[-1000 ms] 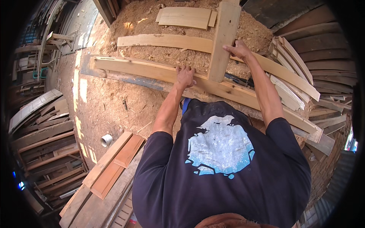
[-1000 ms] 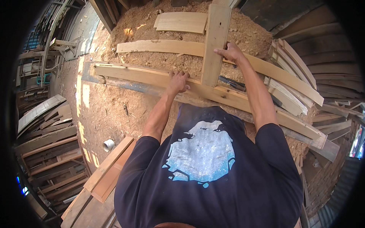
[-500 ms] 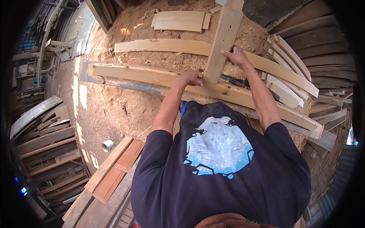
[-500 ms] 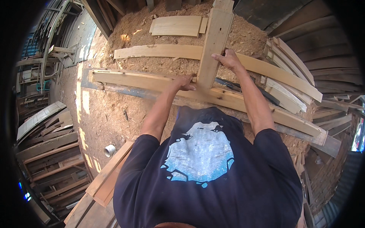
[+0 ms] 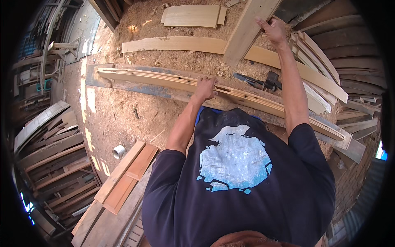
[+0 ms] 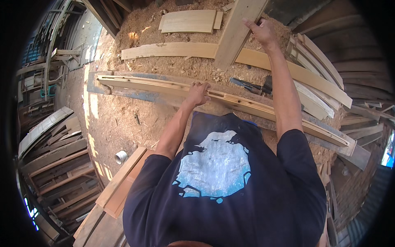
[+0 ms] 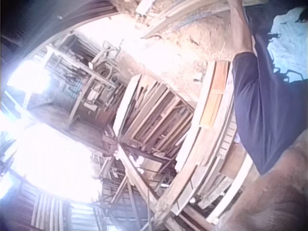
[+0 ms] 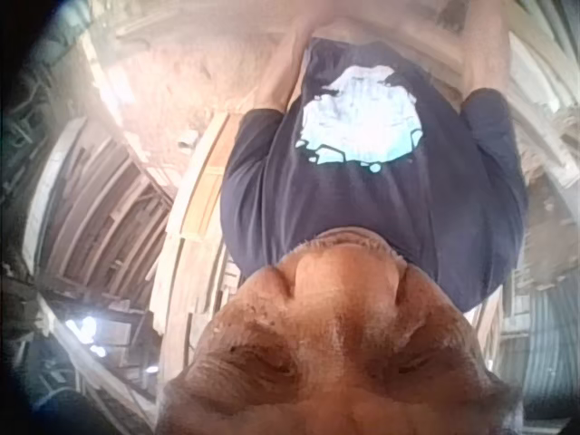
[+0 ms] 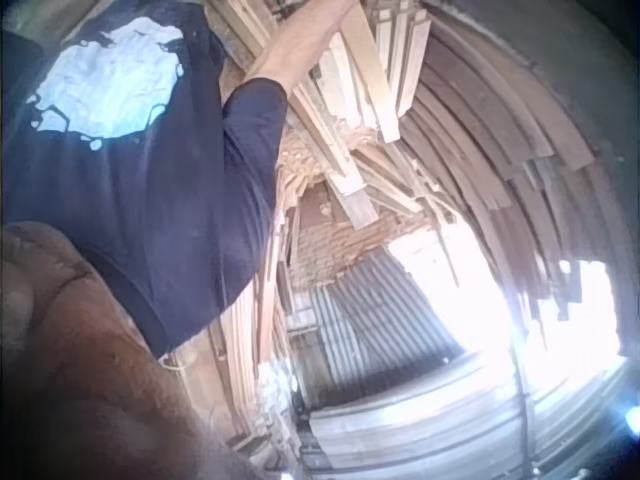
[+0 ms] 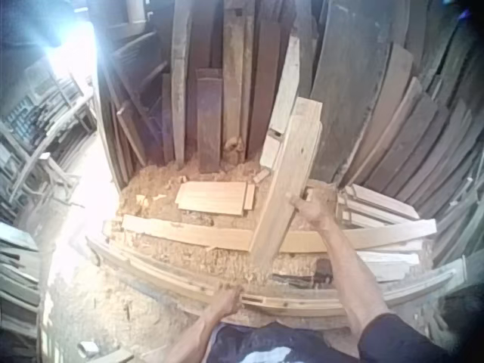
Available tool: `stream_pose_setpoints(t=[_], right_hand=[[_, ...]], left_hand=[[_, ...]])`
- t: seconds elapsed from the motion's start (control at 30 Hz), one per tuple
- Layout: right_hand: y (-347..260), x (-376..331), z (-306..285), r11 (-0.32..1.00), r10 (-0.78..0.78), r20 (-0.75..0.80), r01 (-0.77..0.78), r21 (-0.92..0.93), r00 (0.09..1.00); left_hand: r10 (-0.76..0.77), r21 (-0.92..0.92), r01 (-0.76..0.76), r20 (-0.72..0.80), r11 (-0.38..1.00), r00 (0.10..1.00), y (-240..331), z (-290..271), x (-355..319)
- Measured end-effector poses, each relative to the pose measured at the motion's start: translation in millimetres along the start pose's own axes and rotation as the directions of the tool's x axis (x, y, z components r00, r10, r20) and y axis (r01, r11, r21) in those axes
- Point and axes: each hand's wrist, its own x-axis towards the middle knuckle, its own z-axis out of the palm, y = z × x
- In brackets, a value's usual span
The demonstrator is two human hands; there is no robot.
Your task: The person uses a hand plane to smooth a long wooden plank on a workbench. They then use a chisel and mallet to carve and shape the wood, repeatedly striking the chisel to remove material.
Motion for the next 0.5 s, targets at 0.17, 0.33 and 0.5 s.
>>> stream_pose_setpoints(t=[0.17,0.33,0.5], right_hand=[[5,-4,2,0.984,0.081,-0.027,-0.084,-0.157,0.996],[70,-12,23,0.887,0.211,0.013,-0.186,-0.422,0.977],[86,-31,63,0.78,0.349,0.134,-0.208,-0.591,0.927]], left_hand=[[0.017,-0.02,-0.019,-0.094,1.0,0.995,0,6,-9],[-0.018,-0.069,0.015,-0.053,0.998,0.998,4,1,-13],[0.008,-0.015,-0.01,-0.1,1.0,0.995,5,2,-22]])
